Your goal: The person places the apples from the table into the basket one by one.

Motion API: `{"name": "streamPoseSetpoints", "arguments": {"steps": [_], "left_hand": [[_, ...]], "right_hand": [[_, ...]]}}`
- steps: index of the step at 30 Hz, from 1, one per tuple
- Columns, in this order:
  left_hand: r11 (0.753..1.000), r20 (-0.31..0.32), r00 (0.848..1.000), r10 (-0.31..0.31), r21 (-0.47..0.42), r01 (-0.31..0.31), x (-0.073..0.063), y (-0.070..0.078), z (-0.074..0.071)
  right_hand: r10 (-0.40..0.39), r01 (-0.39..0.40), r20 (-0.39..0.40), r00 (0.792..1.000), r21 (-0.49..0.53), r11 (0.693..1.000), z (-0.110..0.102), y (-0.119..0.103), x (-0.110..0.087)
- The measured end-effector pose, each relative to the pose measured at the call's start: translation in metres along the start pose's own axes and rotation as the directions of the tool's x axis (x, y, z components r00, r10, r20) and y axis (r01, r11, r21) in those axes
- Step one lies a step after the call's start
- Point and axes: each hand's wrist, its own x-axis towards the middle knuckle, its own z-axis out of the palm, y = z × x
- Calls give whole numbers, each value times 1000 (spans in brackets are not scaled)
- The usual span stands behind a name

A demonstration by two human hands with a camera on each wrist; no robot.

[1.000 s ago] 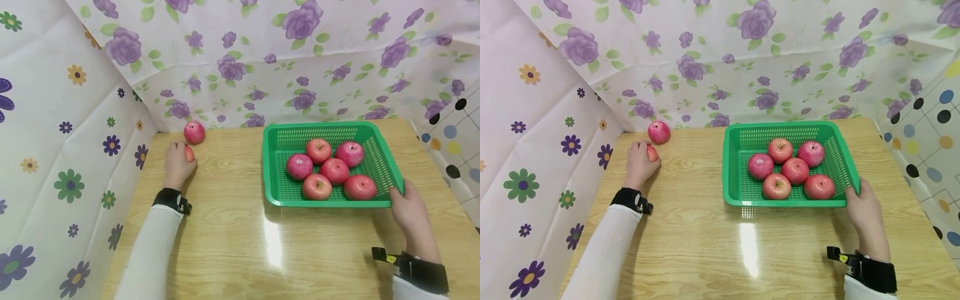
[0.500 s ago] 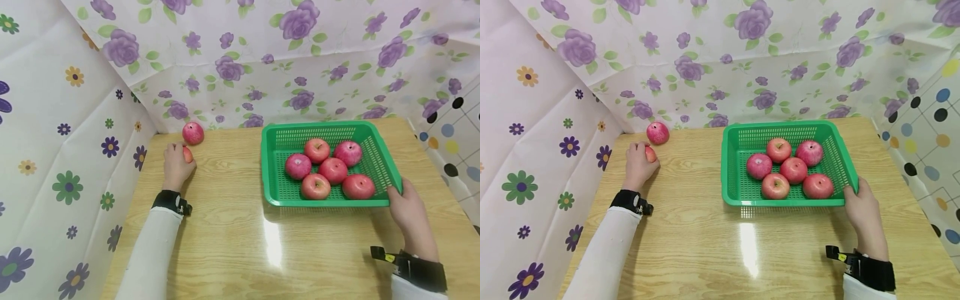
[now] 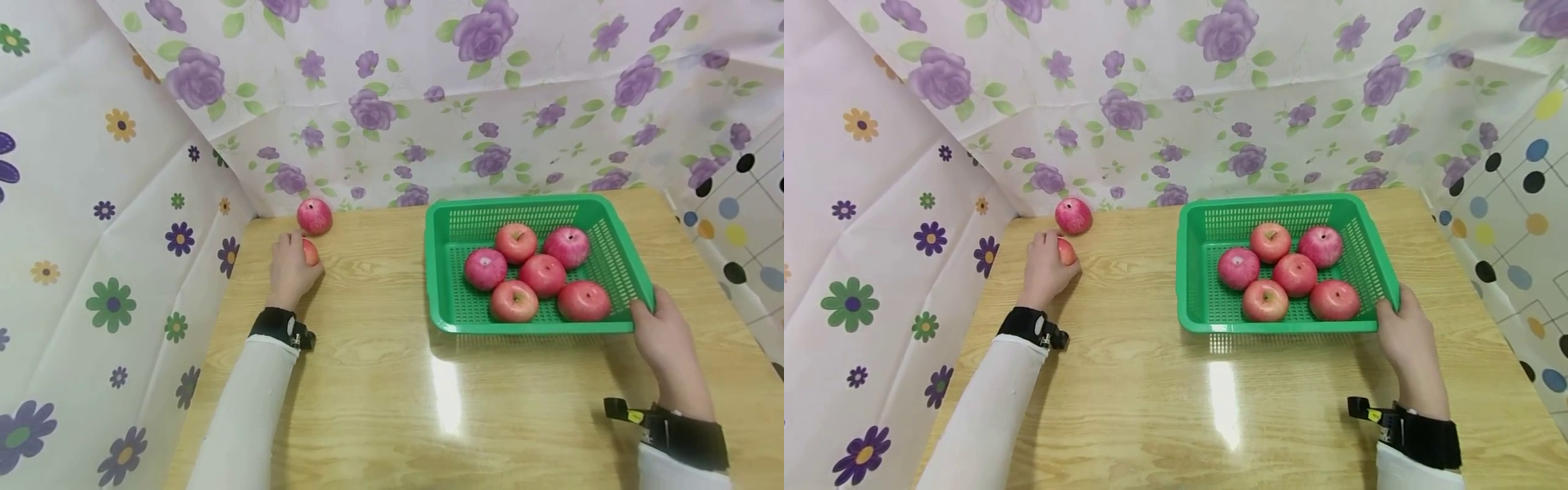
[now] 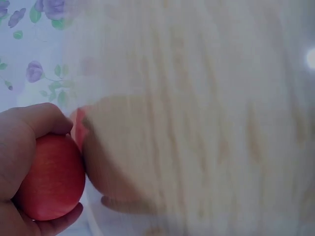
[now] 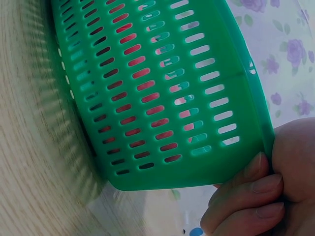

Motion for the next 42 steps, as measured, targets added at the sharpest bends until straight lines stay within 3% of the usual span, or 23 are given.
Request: {"name": "streamPoseSetpoints", "arguments": {"steps": [4, 12, 19, 28, 35, 42], "left_hand": [[998, -17, 1000, 3, -68, -4, 2, 1, 0], [979, -37, 998, -48, -200, 39, -4, -2, 0], [977, -67, 997, -38, -212, 23, -5, 1, 6], [974, -55, 998, -13, -225, 0, -8, 5, 4], [957, -12, 1000, 26, -289, -28, -9, 19, 2], [956, -11, 997, 73, -283, -73, -11, 37, 0]], "right_hand": [[-2, 2, -6, 1000, -8, 1000, 0, 0, 2], [-6, 6, 12, 1000, -14, 1000, 0, -1, 3], [-15, 15, 20, 1000, -7, 1000, -1, -3, 1], [-16, 16, 14, 1000, -5, 1000, 0, -5, 0], [-10, 10, 10, 1000, -5, 1000, -1, -3, 0], [-13, 13, 11, 1000, -6, 1000, -1, -2, 0]]}}
